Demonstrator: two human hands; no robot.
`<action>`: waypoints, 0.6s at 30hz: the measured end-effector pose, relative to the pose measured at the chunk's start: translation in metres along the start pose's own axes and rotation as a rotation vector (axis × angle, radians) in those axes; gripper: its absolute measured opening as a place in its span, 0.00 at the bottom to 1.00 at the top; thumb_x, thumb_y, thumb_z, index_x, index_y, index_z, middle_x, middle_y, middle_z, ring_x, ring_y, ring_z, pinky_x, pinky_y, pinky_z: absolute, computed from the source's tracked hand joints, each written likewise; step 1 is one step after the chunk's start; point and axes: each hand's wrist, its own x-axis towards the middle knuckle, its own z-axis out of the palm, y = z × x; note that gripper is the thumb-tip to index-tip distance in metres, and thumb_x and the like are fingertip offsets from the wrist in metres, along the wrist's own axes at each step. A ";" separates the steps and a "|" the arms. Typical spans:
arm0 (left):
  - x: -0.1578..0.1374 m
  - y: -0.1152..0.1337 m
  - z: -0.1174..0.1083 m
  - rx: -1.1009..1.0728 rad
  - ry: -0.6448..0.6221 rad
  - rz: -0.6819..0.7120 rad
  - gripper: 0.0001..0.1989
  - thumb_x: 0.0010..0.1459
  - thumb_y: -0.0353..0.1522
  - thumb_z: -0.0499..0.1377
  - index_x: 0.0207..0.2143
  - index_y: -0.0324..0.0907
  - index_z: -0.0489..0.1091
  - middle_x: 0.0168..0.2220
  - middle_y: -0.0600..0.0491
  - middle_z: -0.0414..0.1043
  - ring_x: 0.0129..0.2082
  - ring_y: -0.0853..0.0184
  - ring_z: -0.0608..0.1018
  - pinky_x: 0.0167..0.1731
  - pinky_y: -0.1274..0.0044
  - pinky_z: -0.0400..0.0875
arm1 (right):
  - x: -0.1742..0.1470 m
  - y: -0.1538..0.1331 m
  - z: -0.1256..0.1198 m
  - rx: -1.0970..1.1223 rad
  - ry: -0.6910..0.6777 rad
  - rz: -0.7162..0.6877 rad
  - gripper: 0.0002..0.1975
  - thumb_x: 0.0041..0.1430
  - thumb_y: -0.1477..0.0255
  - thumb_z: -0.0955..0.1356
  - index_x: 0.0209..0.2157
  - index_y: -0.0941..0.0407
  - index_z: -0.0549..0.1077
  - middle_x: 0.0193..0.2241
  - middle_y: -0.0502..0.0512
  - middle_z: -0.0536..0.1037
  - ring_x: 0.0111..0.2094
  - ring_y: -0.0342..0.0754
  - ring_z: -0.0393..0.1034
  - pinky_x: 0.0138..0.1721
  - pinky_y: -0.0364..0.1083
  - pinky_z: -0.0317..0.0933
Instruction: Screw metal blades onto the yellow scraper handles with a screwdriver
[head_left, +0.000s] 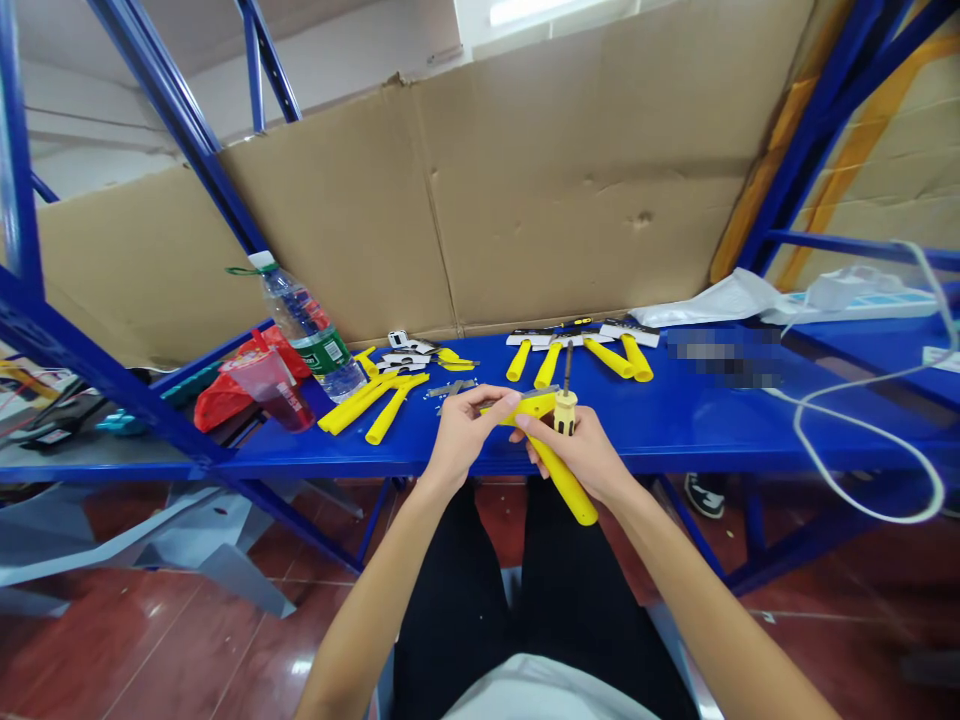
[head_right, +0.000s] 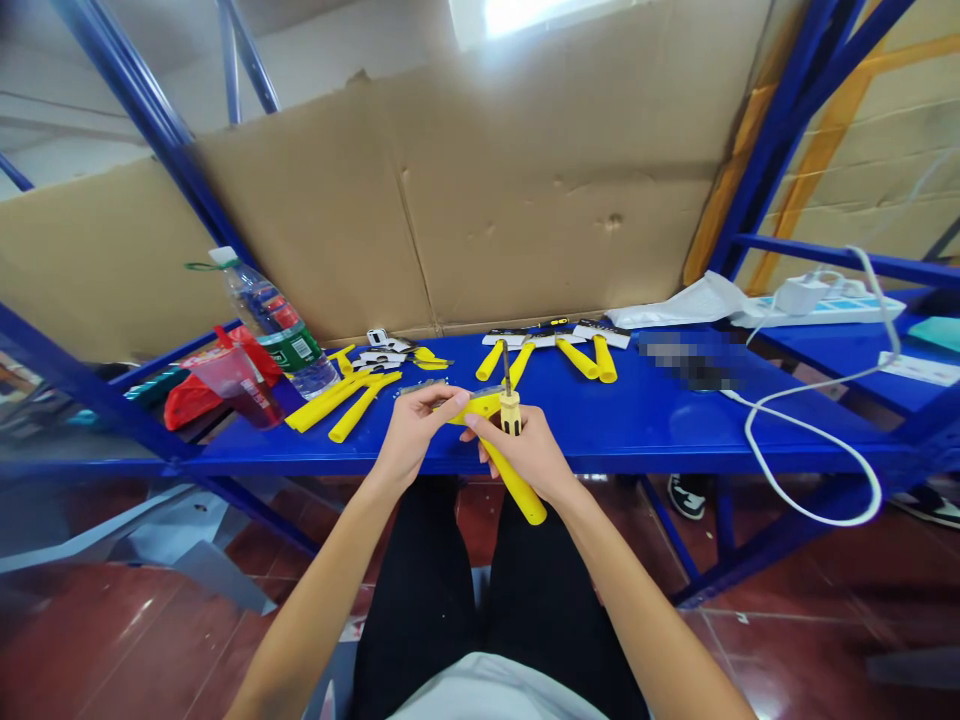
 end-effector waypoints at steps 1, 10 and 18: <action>0.000 0.000 0.001 0.003 -0.001 -0.001 0.11 0.61 0.43 0.73 0.37 0.45 0.86 0.40 0.50 0.86 0.45 0.57 0.84 0.49 0.68 0.79 | 0.000 0.001 -0.001 -0.001 -0.003 -0.002 0.23 0.59 0.50 0.80 0.33 0.58 0.84 0.24 0.54 0.81 0.18 0.45 0.71 0.19 0.43 0.66; 0.000 0.006 -0.010 -0.009 0.020 -0.015 0.19 0.64 0.50 0.71 0.42 0.44 0.87 0.46 0.47 0.86 0.48 0.57 0.84 0.46 0.71 0.78 | -0.001 -0.006 -0.002 0.049 -0.019 -0.020 0.24 0.64 0.50 0.78 0.34 0.59 0.85 0.22 0.54 0.80 0.18 0.45 0.72 0.20 0.43 0.67; -0.007 0.008 -0.019 -0.020 0.038 -0.021 0.19 0.56 0.48 0.76 0.37 0.41 0.87 0.35 0.50 0.84 0.33 0.66 0.79 0.37 0.73 0.78 | 0.000 0.000 0.000 0.146 -0.040 -0.020 0.21 0.66 0.53 0.78 0.35 0.59 0.86 0.22 0.54 0.80 0.17 0.45 0.72 0.19 0.44 0.67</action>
